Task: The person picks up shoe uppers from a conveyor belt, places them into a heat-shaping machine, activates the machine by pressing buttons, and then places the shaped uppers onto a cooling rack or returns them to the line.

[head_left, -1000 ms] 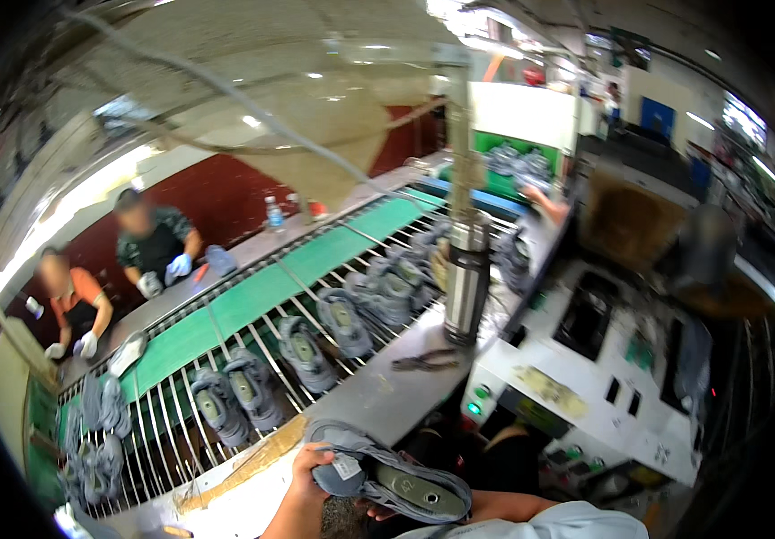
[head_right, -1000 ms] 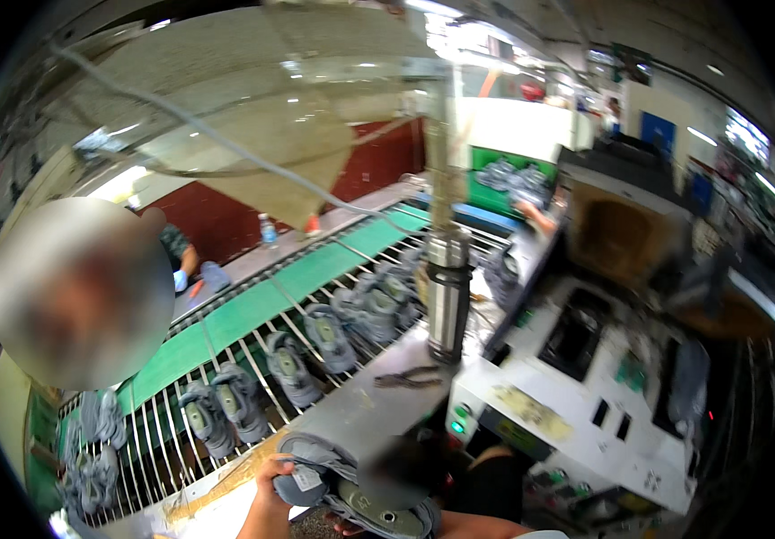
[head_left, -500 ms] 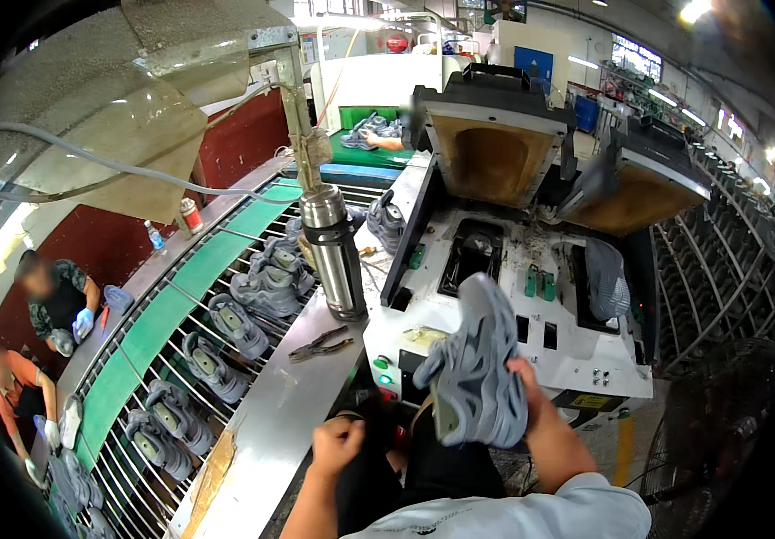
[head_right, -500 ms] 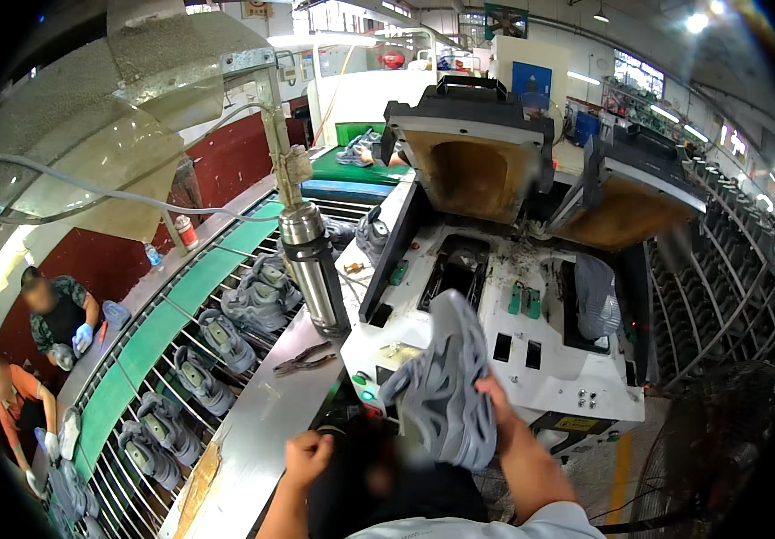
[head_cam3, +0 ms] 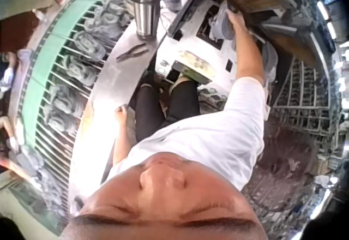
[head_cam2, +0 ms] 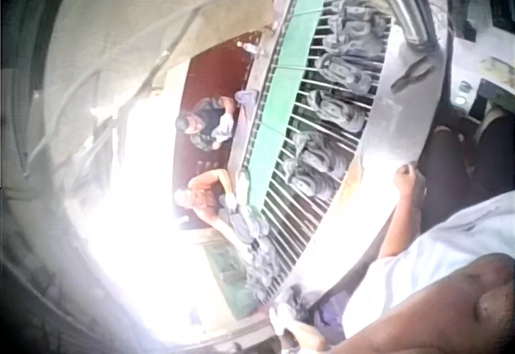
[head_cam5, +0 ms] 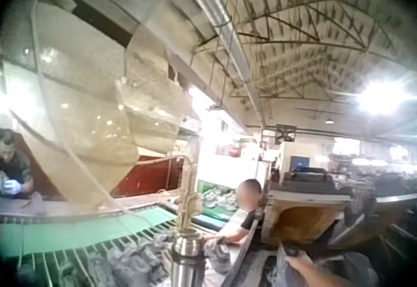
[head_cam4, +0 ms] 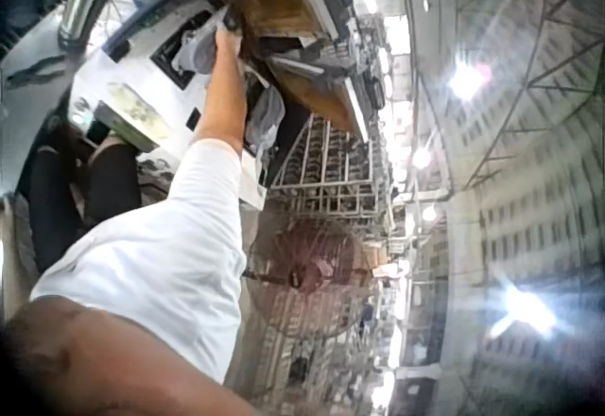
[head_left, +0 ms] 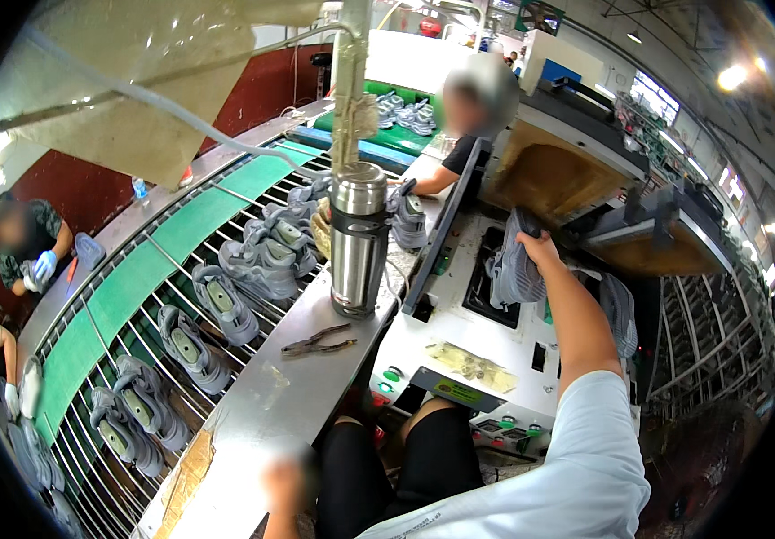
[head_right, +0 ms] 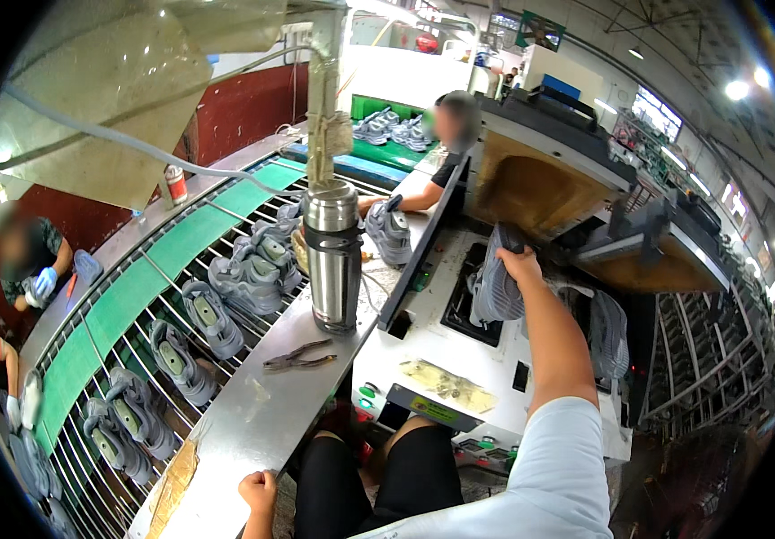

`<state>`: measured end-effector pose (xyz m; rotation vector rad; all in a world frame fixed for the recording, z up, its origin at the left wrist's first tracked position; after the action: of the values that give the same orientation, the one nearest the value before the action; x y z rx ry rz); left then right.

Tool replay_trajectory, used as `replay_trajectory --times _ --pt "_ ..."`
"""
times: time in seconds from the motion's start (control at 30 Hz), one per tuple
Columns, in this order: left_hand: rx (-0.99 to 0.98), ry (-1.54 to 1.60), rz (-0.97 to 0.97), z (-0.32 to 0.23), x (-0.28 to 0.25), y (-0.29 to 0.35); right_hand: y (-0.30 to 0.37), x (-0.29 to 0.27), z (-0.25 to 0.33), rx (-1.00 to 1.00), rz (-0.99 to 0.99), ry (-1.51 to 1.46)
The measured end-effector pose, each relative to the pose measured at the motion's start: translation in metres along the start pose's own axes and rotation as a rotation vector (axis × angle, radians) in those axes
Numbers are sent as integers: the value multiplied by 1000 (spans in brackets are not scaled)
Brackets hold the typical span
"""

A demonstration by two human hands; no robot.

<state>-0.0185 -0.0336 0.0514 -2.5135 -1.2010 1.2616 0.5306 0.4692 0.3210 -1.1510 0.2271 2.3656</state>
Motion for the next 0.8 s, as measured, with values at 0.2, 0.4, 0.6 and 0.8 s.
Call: replay_trajectory --times 0.2,0.4,0.6,0.8 --pt "128 -36 -35 -26 -15 -6 7 57 16 73 40 403" --pt "128 -71 47 -42 -18 -12 36 48 16 80 90 425" --pt "-12 -87 -102 -3 -1 7 109 26 7 -147 92 508" --pt "-431 587 70 -38 49 -2 151 -39 -88 -572 -114 298"
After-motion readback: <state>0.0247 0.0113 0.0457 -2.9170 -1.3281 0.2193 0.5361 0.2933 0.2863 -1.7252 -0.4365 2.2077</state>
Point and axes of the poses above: each hand's wrist, its own y-axis away from the middle knuckle, its own x-axis out of the palm, z = x × y, the point moved 6 cm from there along -y, towards the middle knuckle, and after that the axes turned 1 degree about x, right-handed, at the moved point
